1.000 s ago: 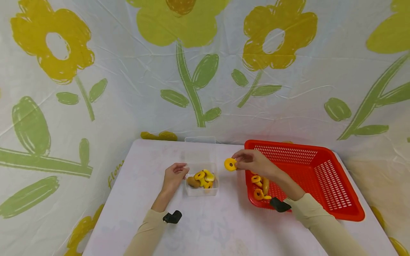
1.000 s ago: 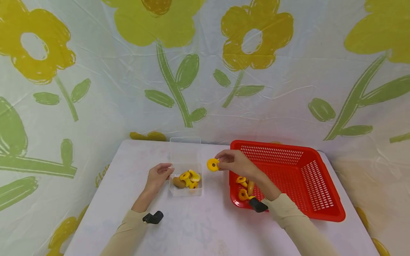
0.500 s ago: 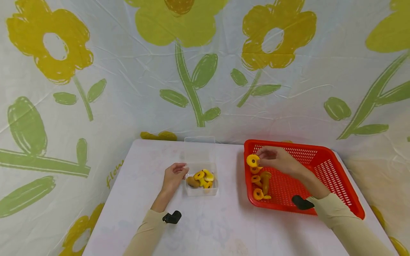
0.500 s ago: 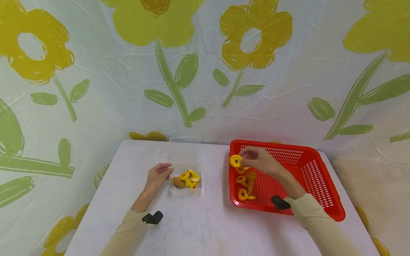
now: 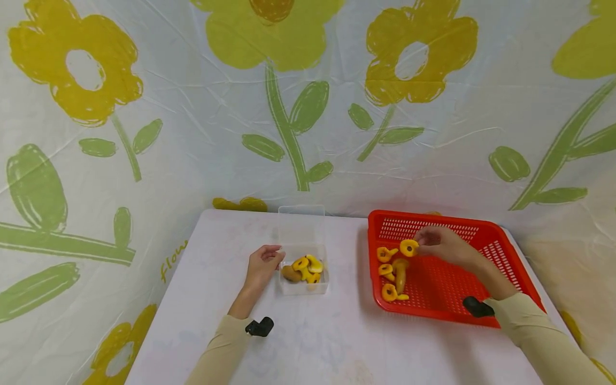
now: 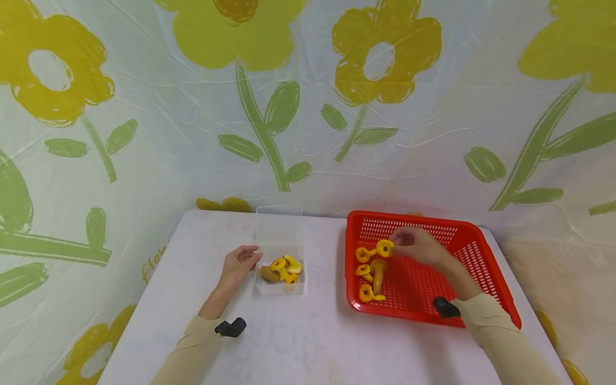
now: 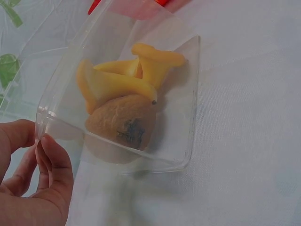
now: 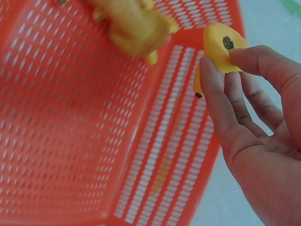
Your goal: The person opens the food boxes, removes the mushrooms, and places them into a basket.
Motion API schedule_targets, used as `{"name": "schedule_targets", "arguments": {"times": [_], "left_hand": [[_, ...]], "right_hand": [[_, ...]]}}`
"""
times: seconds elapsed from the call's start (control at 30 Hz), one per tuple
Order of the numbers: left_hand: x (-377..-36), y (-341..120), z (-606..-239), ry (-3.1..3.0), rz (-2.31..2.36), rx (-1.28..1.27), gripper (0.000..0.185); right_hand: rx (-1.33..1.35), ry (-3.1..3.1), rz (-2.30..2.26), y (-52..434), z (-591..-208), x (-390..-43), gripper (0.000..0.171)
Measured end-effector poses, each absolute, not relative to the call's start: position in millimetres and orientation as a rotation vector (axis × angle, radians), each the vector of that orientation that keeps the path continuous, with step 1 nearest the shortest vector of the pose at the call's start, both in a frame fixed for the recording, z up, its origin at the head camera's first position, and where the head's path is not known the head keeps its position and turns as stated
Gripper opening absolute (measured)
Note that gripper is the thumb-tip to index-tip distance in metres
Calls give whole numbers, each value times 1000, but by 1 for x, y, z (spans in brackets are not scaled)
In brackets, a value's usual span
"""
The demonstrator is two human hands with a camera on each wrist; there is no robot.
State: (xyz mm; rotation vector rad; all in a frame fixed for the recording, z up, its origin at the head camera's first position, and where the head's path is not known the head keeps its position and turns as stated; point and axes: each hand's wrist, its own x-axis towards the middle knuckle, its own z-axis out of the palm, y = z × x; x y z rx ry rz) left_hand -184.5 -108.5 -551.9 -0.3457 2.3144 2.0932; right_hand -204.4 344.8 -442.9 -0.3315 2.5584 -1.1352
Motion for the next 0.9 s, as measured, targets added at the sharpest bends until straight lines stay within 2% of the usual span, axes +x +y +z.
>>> {"name": "schedule_targets", "arguments": {"times": [0.33, 0.9], "left_hand": [[-184, -108, -549, 2309, 2107, -344, 26], [-184, -109, -552, 2313, 2090, -344, 31]], "right_hand": [[-344, 2521, -1006, 368, -467, -209, 18], [-243, 2490, -903, 379, -473, -208, 16]]}}
